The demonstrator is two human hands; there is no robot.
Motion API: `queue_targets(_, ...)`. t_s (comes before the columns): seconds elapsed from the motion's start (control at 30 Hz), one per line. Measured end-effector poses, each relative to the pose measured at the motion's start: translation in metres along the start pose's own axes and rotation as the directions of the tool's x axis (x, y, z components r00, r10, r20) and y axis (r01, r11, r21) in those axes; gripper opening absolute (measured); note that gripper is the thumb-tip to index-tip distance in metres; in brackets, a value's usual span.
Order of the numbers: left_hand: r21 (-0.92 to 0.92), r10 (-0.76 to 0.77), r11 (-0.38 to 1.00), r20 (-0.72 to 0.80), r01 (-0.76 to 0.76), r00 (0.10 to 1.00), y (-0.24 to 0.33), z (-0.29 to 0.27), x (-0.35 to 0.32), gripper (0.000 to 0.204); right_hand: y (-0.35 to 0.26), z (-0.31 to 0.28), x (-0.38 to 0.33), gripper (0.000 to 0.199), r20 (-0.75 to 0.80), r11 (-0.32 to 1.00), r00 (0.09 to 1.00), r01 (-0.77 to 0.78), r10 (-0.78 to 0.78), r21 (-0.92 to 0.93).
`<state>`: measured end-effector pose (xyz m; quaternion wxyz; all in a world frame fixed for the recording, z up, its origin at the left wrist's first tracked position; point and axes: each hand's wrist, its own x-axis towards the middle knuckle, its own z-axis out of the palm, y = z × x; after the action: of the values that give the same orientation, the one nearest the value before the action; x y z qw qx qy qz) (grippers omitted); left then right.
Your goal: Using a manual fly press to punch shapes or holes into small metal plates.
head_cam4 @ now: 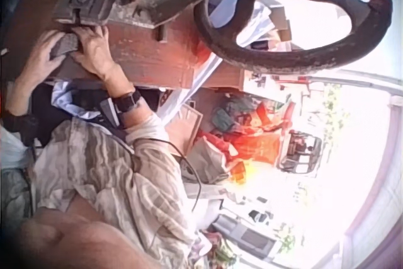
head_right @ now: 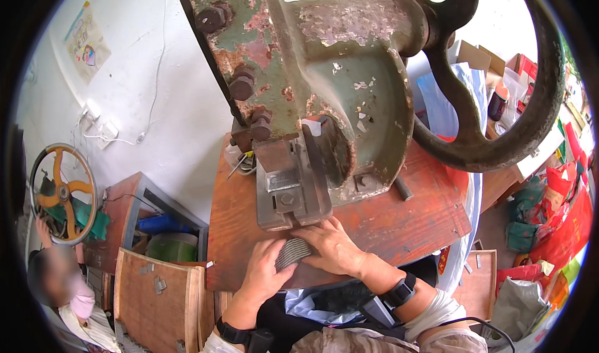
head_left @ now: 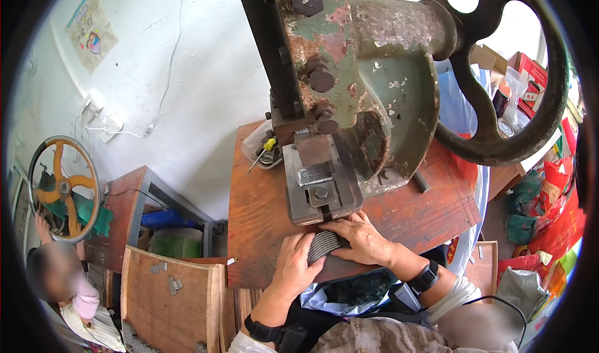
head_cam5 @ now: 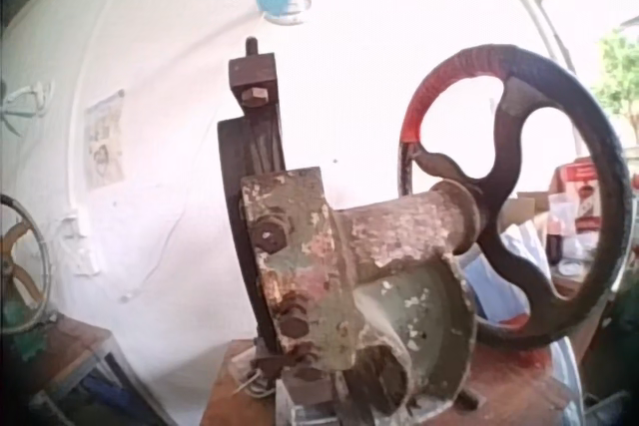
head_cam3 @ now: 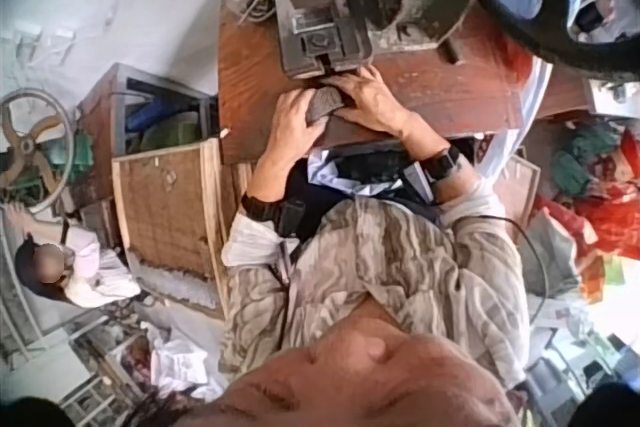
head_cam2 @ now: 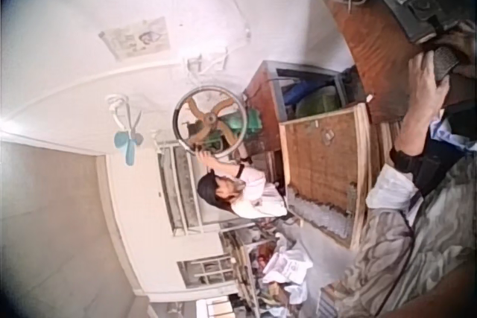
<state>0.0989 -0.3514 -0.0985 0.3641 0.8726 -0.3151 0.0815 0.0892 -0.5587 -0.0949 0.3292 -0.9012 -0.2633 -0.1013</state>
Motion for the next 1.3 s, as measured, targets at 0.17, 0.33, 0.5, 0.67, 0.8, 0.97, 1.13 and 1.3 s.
queue_targets(0.17,0.043,-0.042,0.998,-0.087,0.046,0.995,0.008,-0.005,-0.009,0.05,0.001,-0.006,-0.007,0.063,-0.046,0.997,0.999,-0.01,0.013,0.079)
queue_targets(0.33,-0.41,-0.456,0.84,-0.18,0.355,0.872,0.037,-0.069,-0.013,0.042,0.015,-0.01,-0.026,0.046,-0.136,0.986,0.991,0.002,0.021,0.168)
queue_targets(0.5,-0.03,-0.226,0.972,-0.377,0.232,0.898,0.032,-0.051,0.078,0.047,0.009,-0.007,-0.028,0.037,-0.143,0.998,0.988,0.057,-0.056,0.001)
queue_targets(0.67,0.103,-0.189,0.957,-0.486,0.27,0.854,0.028,-0.012,0.137,0.029,0.009,-0.002,-0.025,0.035,-0.162,0.996,0.983,0.092,-0.088,0.014)
queue_targets(0.8,0.044,-0.223,0.962,-0.439,0.269,0.871,0.046,-0.01,0.147,0.029,0.013,-0.004,-0.027,0.035,-0.159,0.997,0.984,0.08,-0.077,0.013)
queue_targets(0.97,-0.643,-0.349,0.75,-0.187,0.154,0.918,0.018,-0.026,0.135,0.027,0.011,-0.003,-0.027,0.035,-0.164,0.998,0.984,0.069,-0.066,0.013)
queue_targets(1.13,-0.056,-0.094,0.995,-0.346,0.08,0.934,0.002,-0.02,0.141,0.009,0.009,-0.018,-0.029,0.026,-0.449,0.979,0.893,0.104,-0.015,0.173)
queue_targets(1.3,-0.187,-0.134,0.979,-0.319,0.077,0.938,-0.021,-0.012,0.142,0.029,-0.012,-0.057,0.032,0.02,-0.591,1.0,0.807,0.015,0.0,0.021)
